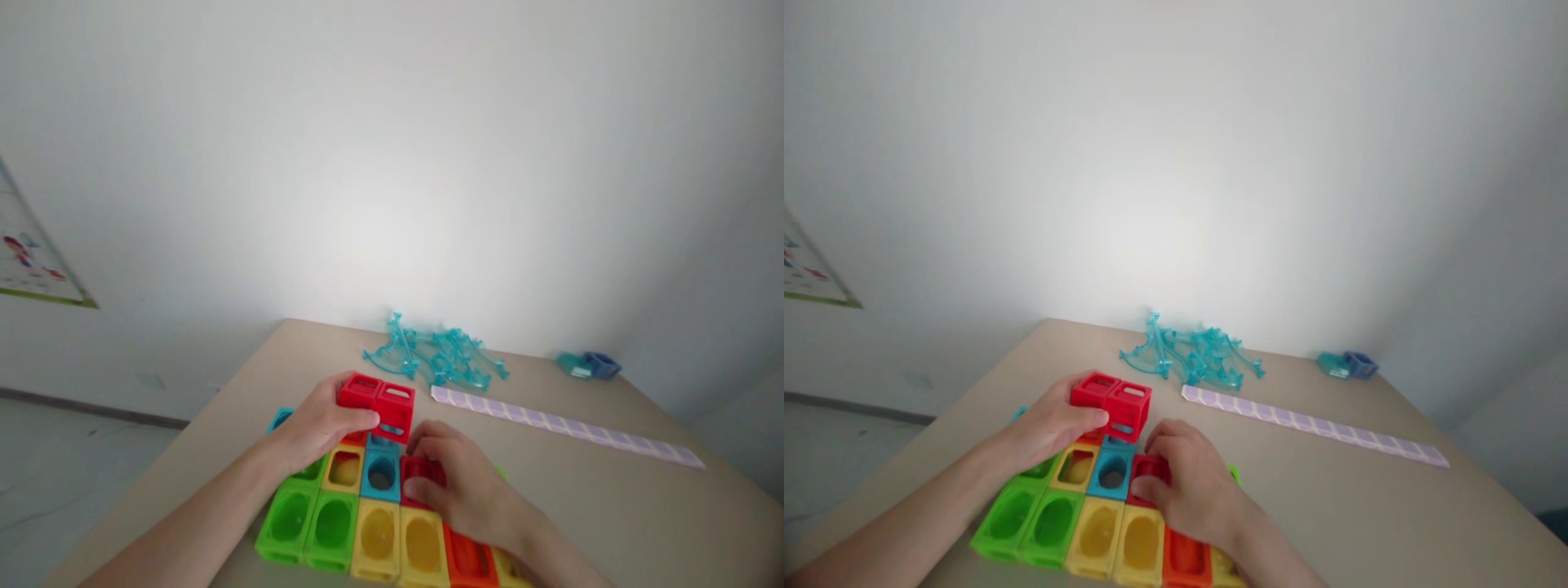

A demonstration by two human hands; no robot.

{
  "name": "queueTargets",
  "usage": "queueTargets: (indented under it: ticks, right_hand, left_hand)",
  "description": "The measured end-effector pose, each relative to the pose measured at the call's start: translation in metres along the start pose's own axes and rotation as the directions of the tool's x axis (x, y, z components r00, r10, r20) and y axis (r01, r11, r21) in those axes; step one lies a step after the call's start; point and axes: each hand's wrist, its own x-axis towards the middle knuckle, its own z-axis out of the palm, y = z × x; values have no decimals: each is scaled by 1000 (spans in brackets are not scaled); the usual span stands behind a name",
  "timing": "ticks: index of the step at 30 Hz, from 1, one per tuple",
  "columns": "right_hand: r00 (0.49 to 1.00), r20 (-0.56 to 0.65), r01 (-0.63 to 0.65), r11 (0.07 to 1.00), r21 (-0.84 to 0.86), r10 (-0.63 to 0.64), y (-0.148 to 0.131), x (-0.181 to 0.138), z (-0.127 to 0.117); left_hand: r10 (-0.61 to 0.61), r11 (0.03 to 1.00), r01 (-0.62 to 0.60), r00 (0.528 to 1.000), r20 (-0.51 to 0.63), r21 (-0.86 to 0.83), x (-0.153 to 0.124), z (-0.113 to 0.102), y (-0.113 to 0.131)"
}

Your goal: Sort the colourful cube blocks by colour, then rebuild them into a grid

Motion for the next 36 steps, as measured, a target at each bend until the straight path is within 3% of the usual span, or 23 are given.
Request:
queueTargets:
  ticks: [6, 9, 13, 15, 22, 27, 36]
  right_hand:
    - [997, -60, 49, 993, 108, -43, 0, -4, 3]
    - [983, -173, 83, 984, 160, -55, 3, -5, 3]
    - [899, -439, 106, 974, 200, -8, 9, -4, 0]
    - [862, -507, 125, 970, 211, -1, 10, -4, -2]
    - [880, -475, 161, 944, 289, -4, 4, -5, -6]
    - [894, -443, 201, 948, 247, -74, 4, -4, -8]
    - [878, -476, 210, 933, 291, -49, 9, -5, -5]
  left_hand:
    - [3, 999, -2, 1000, 18, -47, 0, -2, 1]
    - [4, 999, -2, 999, 41, -52, 1, -5, 2]
    - [6, 998, -3, 999, 45, -66, 2, -8, 2]
    - [11, 998, -8, 999, 44, -63, 2, -7, 3]
    - [30, 999, -30, 999, 20, 13, 2, -4, -2]
    - [98, 981, -99, 995, 14, 168, 0, -6, -3]
    - [171, 896, -183, 983, 66, 404, -9, -2, 6]
